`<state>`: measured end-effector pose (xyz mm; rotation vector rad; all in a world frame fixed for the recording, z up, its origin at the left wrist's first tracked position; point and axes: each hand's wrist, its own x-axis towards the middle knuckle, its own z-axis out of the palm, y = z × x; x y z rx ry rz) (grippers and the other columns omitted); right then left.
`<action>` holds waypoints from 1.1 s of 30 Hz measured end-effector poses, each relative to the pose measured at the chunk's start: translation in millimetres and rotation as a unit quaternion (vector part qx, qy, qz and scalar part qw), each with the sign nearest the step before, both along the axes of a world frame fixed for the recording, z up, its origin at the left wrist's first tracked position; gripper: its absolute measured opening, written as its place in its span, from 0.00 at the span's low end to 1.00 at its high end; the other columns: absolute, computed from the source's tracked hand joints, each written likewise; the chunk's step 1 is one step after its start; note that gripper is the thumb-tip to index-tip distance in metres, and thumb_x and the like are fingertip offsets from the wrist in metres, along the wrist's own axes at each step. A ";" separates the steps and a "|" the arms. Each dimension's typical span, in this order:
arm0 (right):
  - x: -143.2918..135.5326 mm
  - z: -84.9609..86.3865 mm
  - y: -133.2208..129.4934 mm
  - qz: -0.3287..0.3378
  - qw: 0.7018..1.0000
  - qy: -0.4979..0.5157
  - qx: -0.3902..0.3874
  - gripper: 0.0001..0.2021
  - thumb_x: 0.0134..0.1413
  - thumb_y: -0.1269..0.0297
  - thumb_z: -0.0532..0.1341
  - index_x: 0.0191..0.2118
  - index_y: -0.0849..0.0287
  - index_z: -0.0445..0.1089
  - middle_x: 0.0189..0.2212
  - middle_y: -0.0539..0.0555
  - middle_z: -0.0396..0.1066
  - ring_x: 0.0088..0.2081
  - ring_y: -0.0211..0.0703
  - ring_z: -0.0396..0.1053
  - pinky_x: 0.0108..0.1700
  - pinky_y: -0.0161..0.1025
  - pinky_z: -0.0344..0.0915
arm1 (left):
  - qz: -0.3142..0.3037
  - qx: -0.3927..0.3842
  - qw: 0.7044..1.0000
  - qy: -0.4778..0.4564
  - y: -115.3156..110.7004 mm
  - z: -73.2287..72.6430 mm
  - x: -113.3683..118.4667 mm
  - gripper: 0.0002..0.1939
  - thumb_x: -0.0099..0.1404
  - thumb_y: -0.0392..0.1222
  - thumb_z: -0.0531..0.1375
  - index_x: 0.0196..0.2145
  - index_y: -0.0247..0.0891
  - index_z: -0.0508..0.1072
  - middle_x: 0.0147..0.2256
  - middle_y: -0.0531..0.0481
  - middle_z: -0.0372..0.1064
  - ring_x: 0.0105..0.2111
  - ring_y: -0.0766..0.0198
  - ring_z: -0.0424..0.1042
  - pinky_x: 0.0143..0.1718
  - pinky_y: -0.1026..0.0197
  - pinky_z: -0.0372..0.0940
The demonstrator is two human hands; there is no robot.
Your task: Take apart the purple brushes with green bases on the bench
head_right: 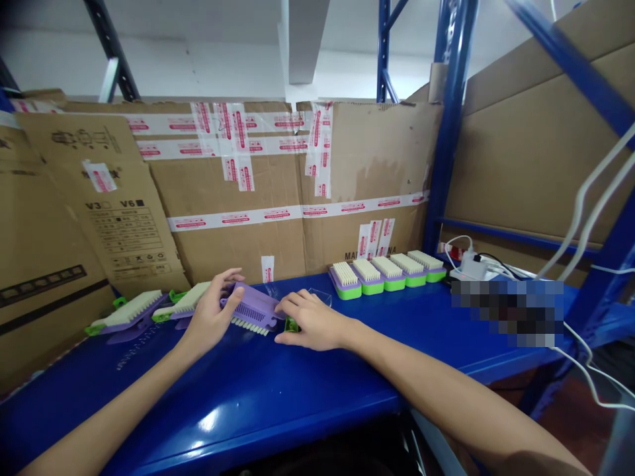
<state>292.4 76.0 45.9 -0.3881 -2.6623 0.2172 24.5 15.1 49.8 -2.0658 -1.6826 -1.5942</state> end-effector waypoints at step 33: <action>-0.3 1.1 0.5 -0.068 0.997 -0.014 0.020 0.30 0.67 0.50 0.70 0.65 0.60 0.62 0.61 0.67 0.68 0.55 0.63 0.75 0.56 0.61 0.71 | -0.001 -0.135 0.967 0.217 10.4 -25.2 -18.9 0.30 0.73 0.62 0.61 0.64 0.43 0.67 0.60 0.41 0.72 0.61 0.43 0.72 0.61 0.43 0.66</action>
